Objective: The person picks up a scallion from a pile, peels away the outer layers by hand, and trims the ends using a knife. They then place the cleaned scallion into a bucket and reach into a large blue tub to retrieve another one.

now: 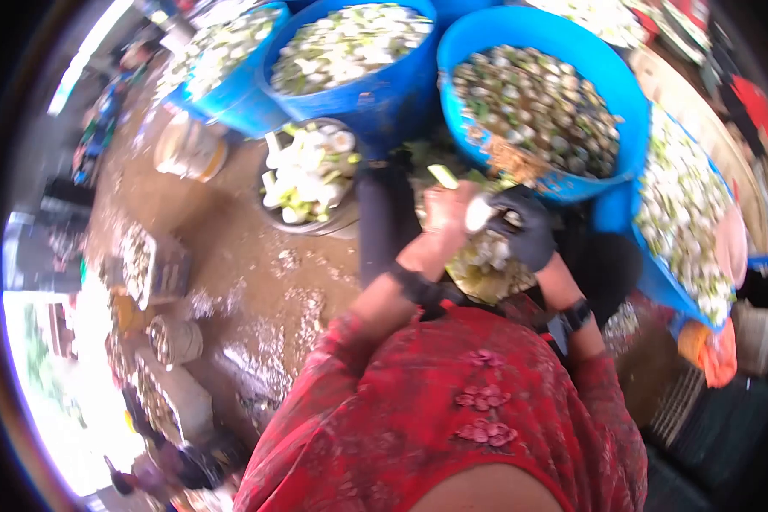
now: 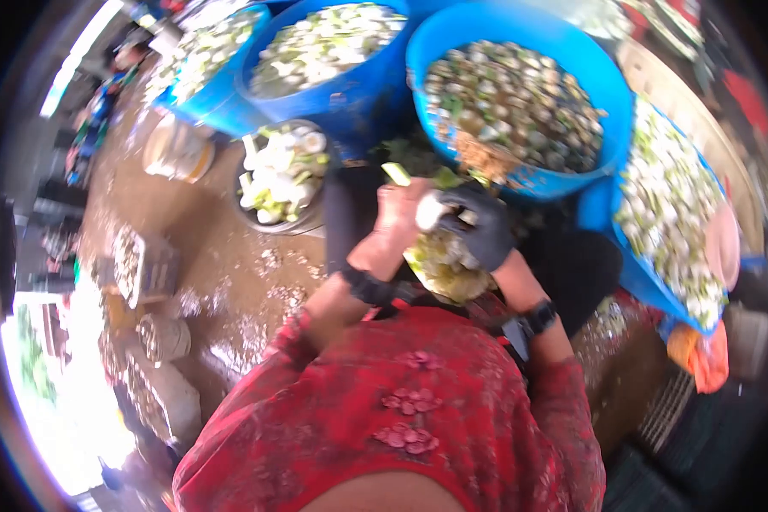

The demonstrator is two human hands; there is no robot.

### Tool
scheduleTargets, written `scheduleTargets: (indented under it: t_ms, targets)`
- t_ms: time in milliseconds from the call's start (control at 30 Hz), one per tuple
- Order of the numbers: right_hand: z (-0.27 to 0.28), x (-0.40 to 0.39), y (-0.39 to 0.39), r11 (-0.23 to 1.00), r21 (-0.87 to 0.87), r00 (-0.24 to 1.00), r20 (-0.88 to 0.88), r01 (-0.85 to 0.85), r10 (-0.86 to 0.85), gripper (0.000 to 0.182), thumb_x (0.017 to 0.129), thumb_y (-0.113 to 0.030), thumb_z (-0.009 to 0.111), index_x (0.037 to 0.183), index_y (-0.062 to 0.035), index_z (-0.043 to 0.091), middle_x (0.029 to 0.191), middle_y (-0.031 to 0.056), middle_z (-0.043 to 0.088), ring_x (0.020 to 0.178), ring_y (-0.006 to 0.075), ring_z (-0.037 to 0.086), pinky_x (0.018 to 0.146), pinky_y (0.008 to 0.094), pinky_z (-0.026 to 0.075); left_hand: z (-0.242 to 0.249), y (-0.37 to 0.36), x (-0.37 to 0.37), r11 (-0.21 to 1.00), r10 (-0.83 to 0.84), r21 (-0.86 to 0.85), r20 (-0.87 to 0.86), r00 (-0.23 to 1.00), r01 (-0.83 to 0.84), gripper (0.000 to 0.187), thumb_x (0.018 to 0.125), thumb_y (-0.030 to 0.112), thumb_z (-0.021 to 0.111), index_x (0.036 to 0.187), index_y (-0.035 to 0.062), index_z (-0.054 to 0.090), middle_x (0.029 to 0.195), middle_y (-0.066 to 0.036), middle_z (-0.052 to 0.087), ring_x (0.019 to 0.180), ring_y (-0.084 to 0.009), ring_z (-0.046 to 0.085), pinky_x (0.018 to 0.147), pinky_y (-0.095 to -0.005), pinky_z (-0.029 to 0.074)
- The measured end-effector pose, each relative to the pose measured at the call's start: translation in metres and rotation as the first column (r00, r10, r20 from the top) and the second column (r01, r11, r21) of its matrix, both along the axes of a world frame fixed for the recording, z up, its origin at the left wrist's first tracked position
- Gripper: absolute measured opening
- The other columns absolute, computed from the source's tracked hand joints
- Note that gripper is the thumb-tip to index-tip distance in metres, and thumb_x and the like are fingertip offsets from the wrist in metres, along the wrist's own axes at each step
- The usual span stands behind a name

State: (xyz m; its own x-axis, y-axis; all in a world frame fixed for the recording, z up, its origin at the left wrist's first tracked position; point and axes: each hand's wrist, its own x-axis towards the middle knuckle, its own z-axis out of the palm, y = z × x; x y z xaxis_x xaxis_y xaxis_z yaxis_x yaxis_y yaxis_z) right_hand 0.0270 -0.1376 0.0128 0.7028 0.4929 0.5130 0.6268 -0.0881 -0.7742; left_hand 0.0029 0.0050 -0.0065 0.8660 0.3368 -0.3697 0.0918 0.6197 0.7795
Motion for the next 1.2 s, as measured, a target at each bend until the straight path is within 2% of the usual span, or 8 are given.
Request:
scheduleTargets:
  t_ms: [333,533,667,867,900,967,1067,1200]
  targets:
    - [-0.009,0.025,0.003,0.964,-0.259,0.998,0.004,-0.054,0.057,0.014,0.065,0.003,0.064,0.075,-0.0030,0.056,0.070,0.0115,0.056,0.062,0.0279,0.056,0.056,0.0330,0.043,0.004,0.055,0.005,0.974,0.168,-0.138,-0.079,0.983,-0.178,0.008,0.072,0.006,0.062,0.069,0.0003,0.059,0.063,-0.007,0.058,0.052,-0.0182,0.057,0.048,-0.0313,0.049]
    - [-0.033,0.073,-0.007,0.858,-0.286,0.901,0.224,0.426,-0.373,0.035,0.070,-0.004,0.067,0.103,-0.0046,0.054,0.097,0.0147,0.057,0.089,0.0318,0.056,0.076,0.0363,0.045,0.003,0.202,-0.021,0.924,0.306,0.155,0.248,0.919,-0.349,0.025,0.075,0.023,0.064,0.092,0.0044,0.060,0.076,-0.004,0.060,0.063,-0.0146,0.059,0.054,-0.0269,0.049]
    - [-0.056,0.100,-0.021,0.811,-0.386,0.898,0.198,0.440,-0.393,0.037,0.073,-0.010,0.066,0.106,-0.0046,0.053,0.100,0.0159,0.057,0.092,0.0344,0.054,0.078,0.0392,0.044,-0.004,0.317,-0.018,0.543,0.669,0.640,0.061,0.741,-0.544,0.024,0.066,0.018,0.073,0.071,-0.0032,0.061,0.066,-0.010,0.062,0.051,-0.0165,0.058,0.048,-0.0273,0.047]
    - [-0.064,0.110,-0.014,0.765,-0.455,0.890,0.231,0.456,-0.393,0.034,0.073,-0.012,0.066,0.104,-0.0045,0.055,0.102,0.0164,0.057,0.094,0.0344,0.054,0.081,0.0399,0.042,-0.081,0.411,-0.032,0.051,0.366,0.900,-0.419,0.831,0.432,0.036,0.071,0.035,0.065,0.090,0.0046,0.059,0.134,-0.019,0.036,0.122,-0.0295,0.037,0.098,-0.0353,0.033]
    - [-0.069,0.113,-0.015,0.809,-0.417,0.909,0.157,0.415,-0.386,0.032,0.073,-0.012,0.066,0.103,-0.0040,0.056,0.102,0.0161,0.057,0.095,0.0335,0.054,0.083,0.0393,0.042,-0.086,0.415,-0.039,0.013,0.368,0.921,-0.366,0.855,0.389,0.033,0.075,0.033,0.063,0.094,0.0063,0.060,0.106,-0.015,0.057,0.098,-0.0282,0.054,0.084,-0.0354,0.042]
    - [-0.078,0.113,-0.025,0.824,-0.372,0.904,0.194,0.427,-0.380,0.030,0.073,-0.013,0.066,0.099,-0.0029,0.058,0.101,0.0152,0.059,0.096,0.0315,0.054,0.085,0.0383,0.041,-0.053,0.419,-0.042,0.438,0.329,0.828,-0.510,0.795,0.350,0.043,0.074,0.037,0.063,0.105,0.0076,0.060,0.123,-0.016,0.048,0.110,-0.0277,0.049,0.091,-0.0350,0.041]
    - [-0.060,0.114,-0.025,0.832,-0.414,0.927,0.107,0.369,-0.359,0.030,0.069,-0.012,0.068,0.097,-0.0047,0.059,0.099,0.0142,0.059,0.095,0.0318,0.054,0.083,0.0383,0.042,-0.039,0.404,-0.032,0.099,0.302,0.958,-0.288,0.909,0.270,0.032,0.076,0.026,0.064,0.099,0.0030,0.061,0.094,-0.012,0.063,0.086,-0.0221,0.060,0.073,-0.0311,0.047]
    - [-0.040,0.140,-0.036,0.920,-0.390,0.942,-0.291,0.042,-0.167,0.030,0.068,-0.007,0.071,0.096,-0.0007,0.060,0.091,0.0126,0.062,0.082,0.0217,0.061,0.073,0.0319,0.047,0.021,0.276,0.013,0.510,0.072,0.860,-0.041,0.997,-0.001,0.022,0.079,0.013,0.058,0.096,-0.0001,0.061,0.088,-0.009,0.063,0.078,-0.0145,0.059,0.072,-0.0273,0.047]
